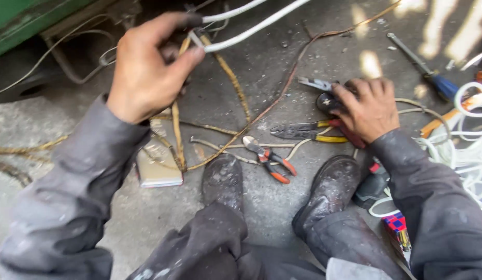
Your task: The person sits on the ground and strips insulation from white electrical wires using a wire stripper, then uses a cordless drill and pliers to attach the wires to terminals on a green machine, pulling a tool bag over and handling parts from a plastic bag.
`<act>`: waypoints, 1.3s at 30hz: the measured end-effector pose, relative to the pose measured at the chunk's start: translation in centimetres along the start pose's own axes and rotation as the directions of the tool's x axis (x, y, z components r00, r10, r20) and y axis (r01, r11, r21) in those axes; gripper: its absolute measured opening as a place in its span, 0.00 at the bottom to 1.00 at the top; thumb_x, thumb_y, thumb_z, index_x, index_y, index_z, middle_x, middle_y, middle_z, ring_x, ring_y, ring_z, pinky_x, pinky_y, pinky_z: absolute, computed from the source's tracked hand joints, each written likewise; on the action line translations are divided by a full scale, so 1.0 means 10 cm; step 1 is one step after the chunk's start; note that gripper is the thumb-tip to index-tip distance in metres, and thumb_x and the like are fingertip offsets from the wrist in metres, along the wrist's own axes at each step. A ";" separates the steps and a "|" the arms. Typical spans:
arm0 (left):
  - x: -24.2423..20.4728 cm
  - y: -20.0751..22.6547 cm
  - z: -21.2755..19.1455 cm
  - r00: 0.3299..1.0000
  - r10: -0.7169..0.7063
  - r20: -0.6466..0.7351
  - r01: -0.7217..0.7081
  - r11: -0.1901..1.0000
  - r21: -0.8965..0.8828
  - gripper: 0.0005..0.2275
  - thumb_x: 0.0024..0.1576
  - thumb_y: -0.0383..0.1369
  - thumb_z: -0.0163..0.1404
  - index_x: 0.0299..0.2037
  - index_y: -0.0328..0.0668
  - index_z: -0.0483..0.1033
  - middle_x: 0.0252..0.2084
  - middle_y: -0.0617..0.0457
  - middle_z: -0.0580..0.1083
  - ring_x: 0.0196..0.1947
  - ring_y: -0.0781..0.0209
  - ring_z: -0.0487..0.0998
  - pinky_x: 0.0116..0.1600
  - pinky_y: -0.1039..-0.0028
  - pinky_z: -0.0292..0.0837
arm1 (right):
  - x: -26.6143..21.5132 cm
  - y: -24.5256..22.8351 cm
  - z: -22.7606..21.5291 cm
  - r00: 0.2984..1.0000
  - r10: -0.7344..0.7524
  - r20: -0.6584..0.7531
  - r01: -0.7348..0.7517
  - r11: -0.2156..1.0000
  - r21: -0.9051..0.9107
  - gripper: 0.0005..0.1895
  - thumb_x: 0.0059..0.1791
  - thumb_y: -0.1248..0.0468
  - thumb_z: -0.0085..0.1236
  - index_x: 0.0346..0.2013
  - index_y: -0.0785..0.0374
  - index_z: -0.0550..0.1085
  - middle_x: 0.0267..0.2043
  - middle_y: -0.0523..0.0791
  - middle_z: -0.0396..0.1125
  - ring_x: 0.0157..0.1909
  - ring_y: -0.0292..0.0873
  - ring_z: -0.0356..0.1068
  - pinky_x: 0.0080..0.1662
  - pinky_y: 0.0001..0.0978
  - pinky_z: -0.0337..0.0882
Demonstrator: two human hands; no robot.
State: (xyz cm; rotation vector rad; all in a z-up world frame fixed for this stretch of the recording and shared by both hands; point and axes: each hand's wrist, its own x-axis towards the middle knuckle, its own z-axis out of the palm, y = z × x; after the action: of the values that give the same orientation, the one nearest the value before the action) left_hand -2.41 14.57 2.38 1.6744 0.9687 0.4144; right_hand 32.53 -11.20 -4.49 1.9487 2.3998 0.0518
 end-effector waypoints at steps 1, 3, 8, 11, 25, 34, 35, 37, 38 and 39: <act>-0.01 -0.12 -0.01 1.000 0.003 0.014 -0.003 1.000 -0.013 0.09 0.64 0.27 0.53 0.53 0.37 0.76 0.33 0.51 0.78 0.24 0.73 0.76 0.26 0.79 0.71 | -0.10 -0.03 0.07 1.000 0.011 0.014 -0.011 1.000 -0.009 0.29 0.46 0.51 0.64 0.60 0.54 0.73 0.51 0.48 0.67 0.55 0.52 0.66 0.56 0.48 0.65; -0.07 -0.37 -0.04 0.913 0.402 0.071 -0.408 0.901 0.146 0.15 0.59 0.23 0.56 0.55 0.25 0.73 0.47 0.45 0.77 0.43 0.69 0.79 0.43 0.78 0.77 | -0.36 -0.16 0.22 0.990 0.084 0.116 -0.105 0.977 0.188 0.17 0.49 0.55 0.66 0.49 0.56 0.74 0.40 0.47 0.66 0.45 0.52 0.67 0.47 0.47 0.67; -0.13 -0.21 0.03 0.962 0.273 0.012 -0.273 0.960 0.056 0.16 0.65 0.21 0.55 0.61 0.33 0.67 0.51 0.46 0.76 0.40 0.67 0.78 0.40 0.75 0.76 | -1.10 -0.38 0.27 0.976 0.171 0.136 -0.203 0.936 0.287 0.18 0.43 0.55 0.67 0.37 0.60 0.70 0.38 0.51 0.66 0.42 0.56 0.68 0.44 0.49 0.68; -0.23 -0.27 0.09 0.997 0.061 -0.044 -0.069 0.974 -0.214 0.19 0.68 0.21 0.53 0.62 0.35 0.57 0.49 0.49 0.74 0.35 0.66 0.76 0.34 0.76 0.75 | -1.78 -0.28 0.20 0.862 0.480 0.162 -0.506 0.829 0.237 0.25 0.44 0.52 0.69 0.40 0.67 0.67 0.40 0.55 0.64 0.44 0.60 0.65 0.47 0.51 0.67; -0.20 -0.20 -0.29 0.986 -0.166 0.020 0.163 0.928 -0.335 0.15 0.59 0.24 0.55 0.56 0.33 0.71 0.33 0.53 0.76 0.26 0.71 0.76 0.27 0.77 0.76 | -3.89 0.06 1.64 0.070 0.806 0.588 -0.925 -0.168 0.340 0.45 0.41 0.49 0.77 0.57 0.82 0.66 0.54 0.56 0.70 0.52 0.53 0.72 0.53 0.47 0.70; -0.30 -0.28 -0.15 0.960 -0.213 0.182 0.271 0.874 -0.404 0.10 0.65 0.30 0.50 0.49 0.30 0.67 0.29 0.51 0.74 0.20 0.69 0.72 0.22 0.74 0.71 | -2.89 0.45 0.22 0.663 0.552 0.506 -0.533 -0.127 0.836 0.28 0.47 0.70 0.62 0.62 0.67 0.69 0.47 0.58 0.74 0.50 0.54 0.76 0.55 0.51 0.73; -0.31 -0.30 -0.04 0.958 -0.195 0.209 0.276 0.820 -0.501 0.11 0.64 0.29 0.49 0.52 0.32 0.63 0.31 0.49 0.75 0.19 0.69 0.71 0.21 0.73 0.70 | -2.55 0.35 0.12 0.708 0.512 0.487 -0.366 -0.324 0.873 0.16 0.54 0.65 0.60 0.52 0.70 0.68 0.44 0.56 0.71 0.49 0.54 0.74 0.55 0.54 0.74; -0.33 -0.37 0.21 0.957 -0.156 0.246 0.275 0.763 -0.585 0.13 0.64 0.29 0.47 0.55 0.34 0.59 0.33 0.48 0.76 0.18 0.68 0.71 0.20 0.73 0.69 | -1.79 0.05 0.06 0.747 0.500 0.439 -0.165 -0.500 0.850 0.15 0.61 0.61 0.58 0.42 0.72 0.68 0.41 0.55 0.68 0.48 0.54 0.72 0.55 0.56 0.74; -0.35 -0.41 0.34 0.965 -0.138 0.224 0.253 0.722 -0.644 0.16 0.64 0.28 0.47 0.59 0.36 0.58 0.35 0.46 0.76 0.19 0.68 0.70 0.20 0.73 0.69 | -1.37 -0.16 0.03 0.744 0.477 0.467 -0.166 -0.546 0.821 0.15 0.59 0.61 0.56 0.51 0.71 0.67 0.42 0.53 0.68 0.44 0.52 0.71 0.50 0.53 0.74; -0.39 -0.47 0.52 0.966 -0.127 0.223 0.250 0.667 -0.702 0.19 0.63 0.26 0.47 0.62 0.38 0.56 0.36 0.45 0.75 0.19 0.68 0.70 0.20 0.73 0.69 | -1.03 -0.42 -0.12 0.727 0.460 0.511 -0.176 -0.594 0.785 0.20 0.57 0.61 0.53 0.60 0.69 0.65 0.43 0.51 0.68 0.40 0.50 0.70 0.45 0.51 0.73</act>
State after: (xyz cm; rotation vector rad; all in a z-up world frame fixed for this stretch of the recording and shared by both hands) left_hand -2.90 8.55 -2.89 0.8436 0.7078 0.4434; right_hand 30.50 -22.13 -3.39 3.0860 0.7101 -3.0149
